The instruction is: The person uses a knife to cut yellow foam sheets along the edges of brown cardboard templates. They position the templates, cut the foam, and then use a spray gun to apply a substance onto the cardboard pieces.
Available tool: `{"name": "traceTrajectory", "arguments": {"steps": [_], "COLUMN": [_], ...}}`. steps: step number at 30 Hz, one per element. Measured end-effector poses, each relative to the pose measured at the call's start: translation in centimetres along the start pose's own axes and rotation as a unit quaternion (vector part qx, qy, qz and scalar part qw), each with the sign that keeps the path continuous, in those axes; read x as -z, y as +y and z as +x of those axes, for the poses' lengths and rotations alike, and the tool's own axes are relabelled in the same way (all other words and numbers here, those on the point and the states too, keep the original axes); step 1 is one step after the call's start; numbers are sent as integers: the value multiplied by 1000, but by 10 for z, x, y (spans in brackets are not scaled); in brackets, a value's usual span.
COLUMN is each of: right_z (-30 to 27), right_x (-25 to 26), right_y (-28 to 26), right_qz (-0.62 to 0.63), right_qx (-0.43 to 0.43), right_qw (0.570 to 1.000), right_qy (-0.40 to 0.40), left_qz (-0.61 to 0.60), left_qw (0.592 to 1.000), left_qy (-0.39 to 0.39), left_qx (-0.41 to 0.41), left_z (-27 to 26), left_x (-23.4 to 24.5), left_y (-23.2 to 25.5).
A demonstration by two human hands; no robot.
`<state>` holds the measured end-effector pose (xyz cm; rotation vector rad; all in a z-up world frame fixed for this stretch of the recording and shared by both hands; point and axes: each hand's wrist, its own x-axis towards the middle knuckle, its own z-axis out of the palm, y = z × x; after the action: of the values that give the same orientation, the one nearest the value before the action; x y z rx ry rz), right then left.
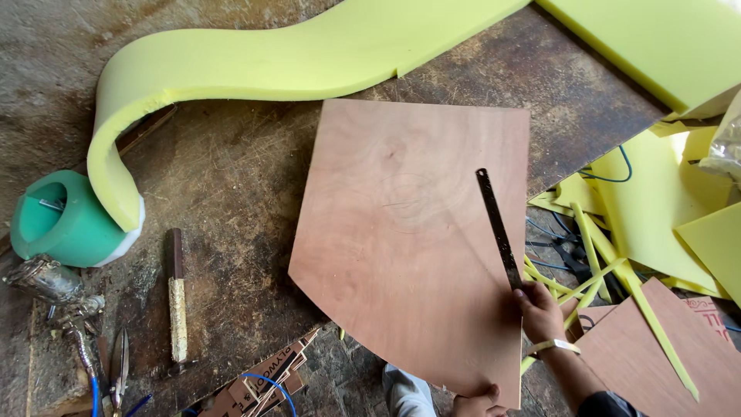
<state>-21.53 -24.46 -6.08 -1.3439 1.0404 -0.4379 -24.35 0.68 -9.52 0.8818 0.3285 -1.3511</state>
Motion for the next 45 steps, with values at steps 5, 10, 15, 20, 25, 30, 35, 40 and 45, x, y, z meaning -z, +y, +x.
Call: {"name": "traceTrajectory", "arguments": {"steps": [5, 10, 15, 20, 25, 30, 35, 40, 45], "right_z": [62, 102, 86, 96, 121, 159, 174, 164, 157], "right_x": [-85, -170, -152, -144, -171, -218, -239, -228, -225], "right_y": [-68, -112, -141, -176, -180, -196, -207, -196, -193], "right_qz": [-17, -109, 84, -239, -417, -475, -487, -479, -514], "right_qx": [102, 148, 18, 100, 304, 334, 360, 363, 348], "right_qw": [980, 957, 992, 963, 849, 802, 785, 788, 772], "right_qy": [-172, -224, -96, -75, -113, -141, -127, -135, -139], "left_qz": [-36, -47, 620, 773, 796, 791, 784, 785, 789], "left_qw": [985, 983, 710, 435, 449, 447, 450, 457, 453], "left_qy": [169, 93, 151, 340, 348, 352, 355, 351, 353], "left_qx": [-13, 148, -299, -314, -207, -225, -240, -226, -218], "left_z": [28, 6, -23, 37, 54, 50, 47, 47, 52], "left_x": [-62, -101, -99, -99, -94, -100, -99, -97, -94], "left_y": [55, 174, 291, 398, 401, 404, 402, 403, 404]}}
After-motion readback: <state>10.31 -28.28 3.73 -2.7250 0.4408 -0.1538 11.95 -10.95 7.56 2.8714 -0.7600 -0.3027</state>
